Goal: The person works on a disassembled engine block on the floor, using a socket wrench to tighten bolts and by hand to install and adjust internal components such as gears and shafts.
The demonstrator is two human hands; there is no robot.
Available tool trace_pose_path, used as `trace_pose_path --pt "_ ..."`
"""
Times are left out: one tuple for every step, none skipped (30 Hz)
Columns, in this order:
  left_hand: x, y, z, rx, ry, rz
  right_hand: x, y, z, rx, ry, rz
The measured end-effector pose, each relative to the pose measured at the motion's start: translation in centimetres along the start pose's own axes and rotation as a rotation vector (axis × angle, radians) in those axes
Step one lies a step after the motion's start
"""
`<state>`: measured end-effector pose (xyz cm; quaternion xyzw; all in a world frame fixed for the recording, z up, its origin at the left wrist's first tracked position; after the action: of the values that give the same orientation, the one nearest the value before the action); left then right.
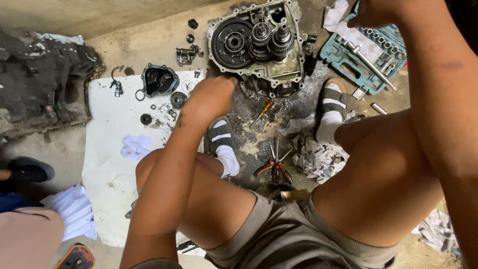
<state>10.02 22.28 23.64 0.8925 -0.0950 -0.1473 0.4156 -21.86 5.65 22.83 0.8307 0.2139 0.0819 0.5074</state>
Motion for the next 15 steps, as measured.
trace_pose_path --pt "0.0 0.3 -0.1 -0.001 0.005 -0.024 0.2 0.2 -0.1 -0.015 0.011 0.003" --pt "0.0 0.4 -0.3 0.0 0.011 -0.051 0.5 0.4 -0.2 -0.027 0.024 0.004" --pt "-0.1 0.4 -0.4 0.006 0.016 -0.054 0.7 0.5 -0.2 -0.027 0.023 0.024" --pt "0.0 0.5 -0.5 0.012 0.019 -0.054 0.9 0.7 -0.2 -0.029 0.02 0.044" --pt "0.1 0.6 -0.6 0.014 0.023 -0.052 1.0 0.9 -0.1 -0.035 0.015 0.065" --pt "0.2 0.5 -0.6 0.023 0.034 -0.052 1.2 1.0 -0.1 -0.017 0.011 0.089" --pt "0.4 0.4 -0.7 0.034 0.043 -0.052 1.3 1.0 0.0 0.002 0.006 0.113" --pt "0.6 0.3 -0.7 0.045 0.051 -0.051 1.3 1.1 0.1 0.021 -0.001 0.138" --pt "0.7 0.4 -0.7 0.03 0.04 -0.053 1.6 1.3 0.1 0.026 0.007 0.147" --pt "0.8 0.4 -0.8 0.018 0.031 -0.055 1.9 1.4 0.2 0.033 0.016 0.156" --pt "0.9 0.4 -0.9 0.004 0.023 -0.057 2.2 1.4 0.4 0.039 0.026 0.166" --pt "1.1 0.3 -1.0 -0.002 0.025 -0.05 2.1 1.0 0.5 0.099 0.0 0.181" --pt "1.3 0.2 -1.1 -0.006 0.028 -0.042 2.1 0.5 0.7 0.16 -0.025 0.198" --pt "1.4 0.1 -1.2 -0.008 0.029 -0.035 2.0 0.0 0.7 0.223 -0.051 0.215" --pt "1.6 -0.1 -1.3 -0.006 0.039 -0.038 2.3 0.2 0.8 0.213 -0.032 0.197"
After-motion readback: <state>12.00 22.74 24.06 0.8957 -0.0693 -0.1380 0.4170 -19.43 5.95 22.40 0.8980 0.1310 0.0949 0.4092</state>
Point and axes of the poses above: each hand's wrist, its own z-axis towards the middle knuckle, its own y-axis out of the back of the hand, x = y × z, the point moved 9 cm from there along z, towards the middle knuckle, and after that the axes turned 11 degrees about x, right-handed, at the moved point
